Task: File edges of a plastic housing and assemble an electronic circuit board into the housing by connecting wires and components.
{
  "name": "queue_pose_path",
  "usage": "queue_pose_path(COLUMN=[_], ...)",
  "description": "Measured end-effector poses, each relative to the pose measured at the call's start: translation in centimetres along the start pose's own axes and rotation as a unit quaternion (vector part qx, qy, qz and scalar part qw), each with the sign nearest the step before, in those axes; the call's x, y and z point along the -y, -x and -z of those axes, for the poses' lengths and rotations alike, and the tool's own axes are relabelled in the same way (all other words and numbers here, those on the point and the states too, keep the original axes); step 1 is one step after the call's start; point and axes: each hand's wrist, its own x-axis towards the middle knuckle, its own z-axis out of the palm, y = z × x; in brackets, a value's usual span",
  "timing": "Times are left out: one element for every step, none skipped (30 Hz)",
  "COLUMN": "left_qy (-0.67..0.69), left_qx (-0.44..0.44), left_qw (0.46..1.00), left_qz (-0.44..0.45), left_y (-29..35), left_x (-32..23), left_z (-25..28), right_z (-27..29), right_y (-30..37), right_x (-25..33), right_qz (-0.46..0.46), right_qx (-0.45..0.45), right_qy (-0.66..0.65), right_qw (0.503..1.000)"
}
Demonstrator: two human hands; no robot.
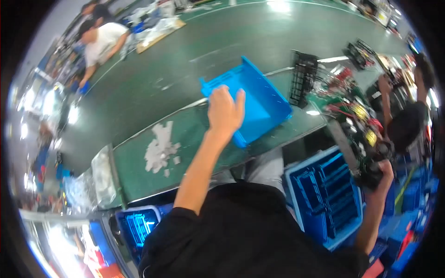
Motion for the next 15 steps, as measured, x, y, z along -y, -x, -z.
queue_pose_path(left_qy=[0.105,0.209,0.217,0.379,0.523,0.521,0.568,0.604,0.601,0.563,0.517,0.679,0.758,0.819,0.827], left_qx=[0.005,0.009,0.017,0.03,0.039,0.045,0.151,0.252,0.265,0.289,0.315,0.321,0.366,0.402,0.467], left_qw=[0.994,0.977,0.975,0.925,0.851,0.852,0.807,0.743,0.751,0.774,0.785,0.624,0.501,0.364,0.248], left_qz=[0.018,0.038,0.03,0.026,0.026,0.025,-0.055,-0.136,-0.062,0.034,0.128,0.216,0.201,0.187,0.193], left_y=[-1.1,-2.0,-3.2,-4.3,-4.9,-5.4,-5.9,-6.3,-5.8,-6.1,-6.3,-5.0,-4.7,-4.1,-3.4], left_x=[0.7,0.9,0.4,-0.2,-0.8,-1.4,-2.1,-3.0,-3.0,-1.7,-1.9,-3.4,-3.2,-3.4,-3.8], left_z=[0.2,0.2,-0.1,-0.5,-0.5,-0.4,-0.3,-0.4,-0.6,-1.3,-1.3,-1.2,-2.3,-2.9,-2.5], right_z=[-3.9,-4.5,-3.9,-3.4,-4.1,-4.4,-4.6,-4.7,-5.0,-5.2,-5.1,-4.9,-4.7,-4.4,-5.6], right_y=[0.9,1.1,1.1,1.3,1.8,2.8,3.8,4.3,4.7,5.0,5.2,5.2,5.3,5.6,6.6], right_x=[0.1,0.3,0.0,-0.3,-0.8,-1.4,-1.7,-1.4,-1.1,-0.9,-0.8,-0.8,-0.8,-1.1,-0.9], right_qz=[0.001,-0.04,-0.053,-0.067,-0.061,-0.062,-0.067,-0.067,-0.067,-0.083,-0.099,-0.1,-0.085,-0.07,-0.058], right_qx=[-0.02,0.056,0.082,0.108,0.075,0.07,0.066,0.062,0.058,0.051,0.039,0.028,0.014,-0.004,-0.029], right_qy=[-0.011,-0.019,-0.033,-0.048,-0.076,-0.08,-0.082,-0.083,-0.088,-0.09,-0.092,-0.098,-0.084,-0.069,-0.094], right_qw=[1.0,0.997,0.995,0.991,0.992,0.992,0.992,0.992,0.992,0.991,0.99,0.99,0.993,0.995,0.994])
